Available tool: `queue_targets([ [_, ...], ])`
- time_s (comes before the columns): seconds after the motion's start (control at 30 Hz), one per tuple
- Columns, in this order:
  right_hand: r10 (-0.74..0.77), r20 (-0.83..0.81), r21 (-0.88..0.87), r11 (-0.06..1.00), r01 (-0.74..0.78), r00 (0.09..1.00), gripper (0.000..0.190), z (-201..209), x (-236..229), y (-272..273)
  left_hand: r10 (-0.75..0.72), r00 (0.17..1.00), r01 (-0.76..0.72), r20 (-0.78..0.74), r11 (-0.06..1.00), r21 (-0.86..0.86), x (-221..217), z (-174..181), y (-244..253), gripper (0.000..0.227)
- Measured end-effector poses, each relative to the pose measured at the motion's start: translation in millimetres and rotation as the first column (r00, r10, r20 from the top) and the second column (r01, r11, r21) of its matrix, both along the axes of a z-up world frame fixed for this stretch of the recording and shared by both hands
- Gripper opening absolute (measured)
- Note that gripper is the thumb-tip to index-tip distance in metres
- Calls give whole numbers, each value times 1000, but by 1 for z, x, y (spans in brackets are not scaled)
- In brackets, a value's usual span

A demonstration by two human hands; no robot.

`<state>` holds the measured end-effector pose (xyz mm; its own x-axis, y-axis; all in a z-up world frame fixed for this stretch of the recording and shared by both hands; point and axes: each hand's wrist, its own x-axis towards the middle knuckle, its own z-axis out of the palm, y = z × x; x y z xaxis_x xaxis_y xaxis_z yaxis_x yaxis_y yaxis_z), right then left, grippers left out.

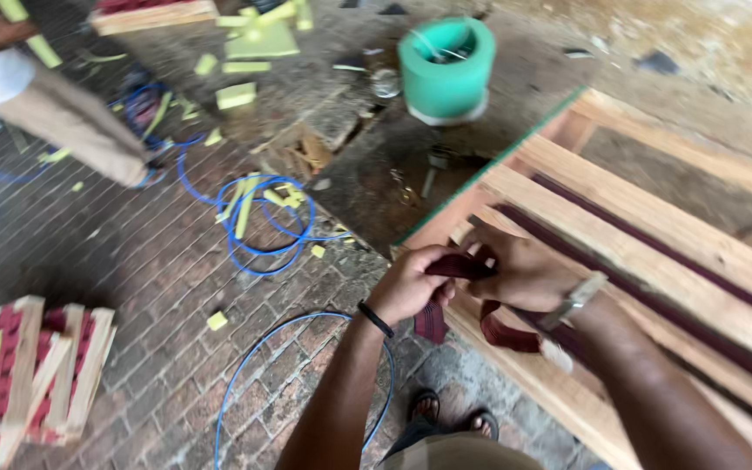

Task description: The person uses a pneumatic staple gun to attach maroon webbing strips to a wooden crate frame. They position the webbing, staple it in place, and trim excess material with scissors. The process is repeated across multiple slats of the crate.

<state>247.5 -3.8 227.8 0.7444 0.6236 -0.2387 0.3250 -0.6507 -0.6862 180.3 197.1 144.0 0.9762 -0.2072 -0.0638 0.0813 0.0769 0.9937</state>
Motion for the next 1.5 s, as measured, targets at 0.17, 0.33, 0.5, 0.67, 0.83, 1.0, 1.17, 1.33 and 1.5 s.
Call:
queue_targets([
  [0.17, -198, 132, 20, 980, 197, 971, 26, -22, -45, -106, -176, 977, 167, -122, 982, -83, 7, -15, -3, 24],
  [0.33, -527, 123, 99, 849, 518, 841, 24, -54, -110, -190, -555, 767, 619, -322, 772, 145, 11, -24, -41, 27],
  [0.5, -808, 149, 63, 584, 810, 570, 20, -38, -192, -247, -874, 455, 772, -173, 289, 567, -9, -14, -107, 43],
  [0.67, -810, 124, -443, 472, 762, 573, 22, -10, -240, -261, -789, 489, 555, 371, 610, 566, -57, -1, -242, 91],
  [0.83, -792, 296, -91, 534, 841, 535, 44, -6, -269, -314, -771, 536, 570, 344, 631, 526, -114, 3, -365, 46],
  [1.0, -901, 90, 190, 435, 880, 425, 29, -51, -322, -454, -738, 671, 658, 63, 633, 409, -131, -24, -464, 22],
  [1.17, -959, -263, 308, -188, 933, -106, 27, -156, -324, -647, -589, 743, 507, -317, 805, -308, -123, -54, -556, 22],
  [1.33, -959, 236, -238, 103, 966, 160, 74, -280, -299, -744, -369, 846, 281, -384, 922, -266, -118, -70, -627, 18],
  [1.5, -882, 457, -276, -18, 961, 115, 74, -355, -285, -765, -311, 879, 241, -362, 944, -226, -131, -85, -665, 17],
])
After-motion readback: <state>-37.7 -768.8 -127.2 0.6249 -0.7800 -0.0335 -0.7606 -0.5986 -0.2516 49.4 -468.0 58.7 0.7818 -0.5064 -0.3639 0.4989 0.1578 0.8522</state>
